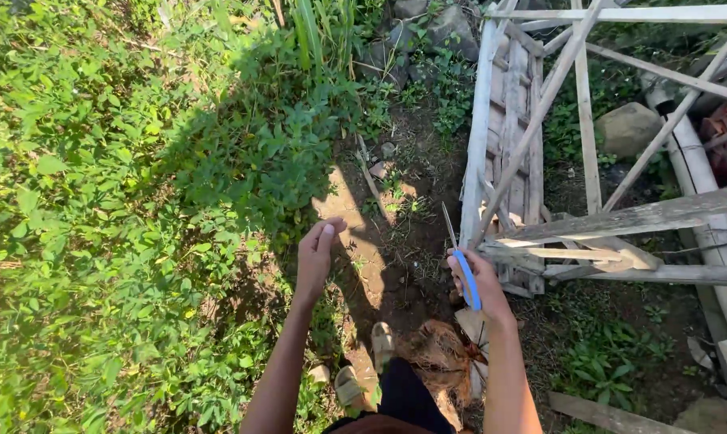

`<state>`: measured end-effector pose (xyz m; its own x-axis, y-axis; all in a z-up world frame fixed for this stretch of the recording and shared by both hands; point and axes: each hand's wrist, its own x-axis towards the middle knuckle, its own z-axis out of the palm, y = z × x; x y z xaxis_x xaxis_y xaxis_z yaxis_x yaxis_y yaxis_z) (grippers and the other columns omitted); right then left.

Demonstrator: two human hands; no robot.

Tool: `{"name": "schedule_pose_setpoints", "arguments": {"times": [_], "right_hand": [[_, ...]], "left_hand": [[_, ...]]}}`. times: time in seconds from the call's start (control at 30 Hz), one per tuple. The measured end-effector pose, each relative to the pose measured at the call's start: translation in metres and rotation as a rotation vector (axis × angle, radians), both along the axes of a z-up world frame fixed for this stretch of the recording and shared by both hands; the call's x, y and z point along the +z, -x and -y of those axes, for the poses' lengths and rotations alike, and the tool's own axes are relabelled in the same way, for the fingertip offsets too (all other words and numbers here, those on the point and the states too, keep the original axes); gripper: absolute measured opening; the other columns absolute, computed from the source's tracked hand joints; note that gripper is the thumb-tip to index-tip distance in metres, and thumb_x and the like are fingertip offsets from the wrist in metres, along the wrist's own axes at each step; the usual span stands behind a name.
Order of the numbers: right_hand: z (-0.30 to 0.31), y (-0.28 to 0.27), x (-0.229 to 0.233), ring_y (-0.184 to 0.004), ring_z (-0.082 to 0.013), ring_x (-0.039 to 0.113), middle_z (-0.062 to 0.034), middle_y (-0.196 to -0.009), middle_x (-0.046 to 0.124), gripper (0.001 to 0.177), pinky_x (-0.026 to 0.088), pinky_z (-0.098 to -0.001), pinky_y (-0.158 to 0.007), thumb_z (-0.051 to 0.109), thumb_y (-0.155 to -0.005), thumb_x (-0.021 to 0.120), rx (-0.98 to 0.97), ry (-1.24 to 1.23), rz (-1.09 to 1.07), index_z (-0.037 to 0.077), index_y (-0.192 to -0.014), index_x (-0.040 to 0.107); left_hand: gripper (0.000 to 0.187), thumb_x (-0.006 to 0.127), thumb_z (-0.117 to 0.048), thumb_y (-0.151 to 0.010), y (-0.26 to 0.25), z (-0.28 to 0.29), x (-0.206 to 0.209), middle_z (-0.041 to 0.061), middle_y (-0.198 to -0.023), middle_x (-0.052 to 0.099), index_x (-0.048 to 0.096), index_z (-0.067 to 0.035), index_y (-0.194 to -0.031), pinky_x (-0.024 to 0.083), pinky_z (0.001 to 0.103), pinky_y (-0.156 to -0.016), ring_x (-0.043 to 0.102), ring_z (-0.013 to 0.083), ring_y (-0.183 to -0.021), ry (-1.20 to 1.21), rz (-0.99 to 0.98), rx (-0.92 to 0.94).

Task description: Trimming the tip of a corn leaf using a pair of scissors.

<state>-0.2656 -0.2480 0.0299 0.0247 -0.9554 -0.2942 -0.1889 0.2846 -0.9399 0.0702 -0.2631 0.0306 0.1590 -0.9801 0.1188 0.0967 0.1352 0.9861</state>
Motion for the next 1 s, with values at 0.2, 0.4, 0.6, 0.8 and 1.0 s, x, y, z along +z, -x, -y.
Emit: {"name": "schedule_pose_setpoints", "arguments": {"times": [0.2,0.4,0.6,0.8,1.0], "right_hand": [[0.083,0.020,-0.016,-0.067,-0.0062,0.050,0.0031,-0.080,0.053,0.052,0.043,-0.0260,-0.057,0.041,-0.091,0.071,-0.017,0.050,0.153,0.006,-0.129,0.064],[0.159,0.045,0.008,-0.064,-0.0066,0.048,0.0028,-0.075,0.051,0.050,0.039,-0.0253,-0.055,0.040,-0.093,0.069,-0.034,0.062,0.105,0.006,-0.129,0.065],[0.216,0.080,0.004,-0.066,-0.0047,0.049,0.0041,-0.076,0.052,0.048,0.040,-0.0223,-0.058,0.040,-0.095,0.068,-0.029,0.134,0.079,0.004,-0.126,0.065],[0.240,0.090,0.023,-0.062,-0.0049,0.049,0.0055,-0.077,0.054,0.049,0.042,-0.0216,-0.056,0.040,-0.092,0.068,-0.105,0.060,0.042,0.008,-0.128,0.066],[0.271,0.096,0.024,-0.061,-0.0058,0.048,0.0036,-0.074,0.054,0.052,0.040,-0.0212,-0.052,0.044,-0.091,0.069,-0.129,-0.002,0.036,0.006,-0.128,0.067]], "left_hand": [[0.037,0.047,-0.024,-0.108,0.013,0.068,0.011,0.010,-0.121,0.075,0.068,-0.001,-0.127,0.051,0.031,-0.099,0.068,0.0178,-0.115,-0.006,0.066,-0.015],[0.035,0.047,-0.024,-0.108,0.032,0.172,0.010,0.009,-0.119,0.075,0.069,-0.001,-0.124,0.051,0.030,-0.098,0.069,0.0156,-0.114,0.073,0.094,0.005],[0.036,0.048,-0.025,-0.107,0.066,0.229,0.008,0.007,-0.116,0.075,0.069,-0.004,-0.126,0.051,0.029,-0.095,0.067,0.0137,-0.108,0.032,0.047,-0.022],[0.036,0.049,-0.026,-0.108,0.083,0.275,-0.007,0.006,-0.114,0.075,0.070,-0.003,-0.125,0.051,0.028,-0.093,0.067,0.0130,-0.106,0.056,0.050,-0.046],[0.037,0.047,-0.026,-0.107,0.096,0.313,0.015,0.006,-0.117,0.073,0.069,-0.003,-0.126,0.051,0.028,-0.093,0.067,0.0123,-0.108,0.021,0.003,-0.107]]}}
